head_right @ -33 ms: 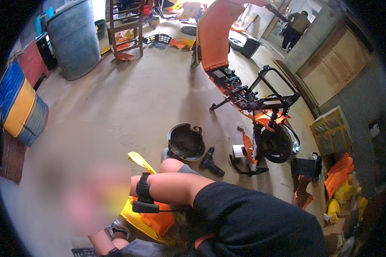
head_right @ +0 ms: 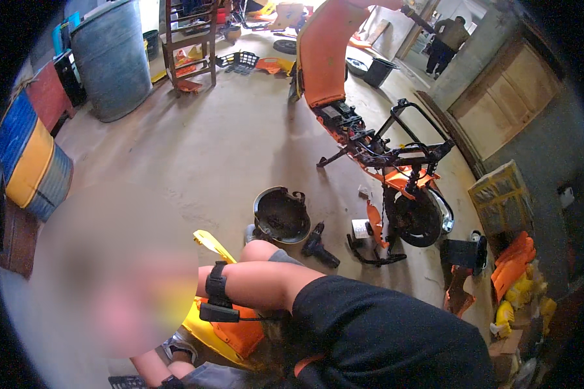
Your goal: Repairing or assembling motorcycle bodywork parts using a cordless drill and manual alignment.
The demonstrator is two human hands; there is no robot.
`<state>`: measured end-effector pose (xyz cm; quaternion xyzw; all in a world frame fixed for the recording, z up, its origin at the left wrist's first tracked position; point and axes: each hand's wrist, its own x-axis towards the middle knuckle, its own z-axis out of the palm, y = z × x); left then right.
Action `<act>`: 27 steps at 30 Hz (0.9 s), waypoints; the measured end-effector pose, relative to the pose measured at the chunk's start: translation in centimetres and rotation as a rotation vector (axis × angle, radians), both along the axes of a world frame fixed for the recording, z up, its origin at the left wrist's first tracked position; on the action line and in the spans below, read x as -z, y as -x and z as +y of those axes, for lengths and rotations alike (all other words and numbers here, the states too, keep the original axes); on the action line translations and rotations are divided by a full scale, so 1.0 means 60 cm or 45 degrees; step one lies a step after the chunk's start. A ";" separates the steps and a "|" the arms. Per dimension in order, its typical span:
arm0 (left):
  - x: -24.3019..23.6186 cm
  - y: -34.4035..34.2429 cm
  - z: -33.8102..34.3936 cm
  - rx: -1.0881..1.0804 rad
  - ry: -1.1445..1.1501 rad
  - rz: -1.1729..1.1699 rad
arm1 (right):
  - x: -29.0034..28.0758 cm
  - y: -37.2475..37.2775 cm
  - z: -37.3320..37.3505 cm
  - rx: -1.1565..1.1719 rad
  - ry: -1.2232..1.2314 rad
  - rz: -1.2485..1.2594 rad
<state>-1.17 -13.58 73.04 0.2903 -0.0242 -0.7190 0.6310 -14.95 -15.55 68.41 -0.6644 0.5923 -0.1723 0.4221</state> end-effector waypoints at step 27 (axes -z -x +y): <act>0.147 0.072 0.039 0.341 0.306 -1.581 | 0.054 -0.032 -0.006 0.653 -0.872 -1.146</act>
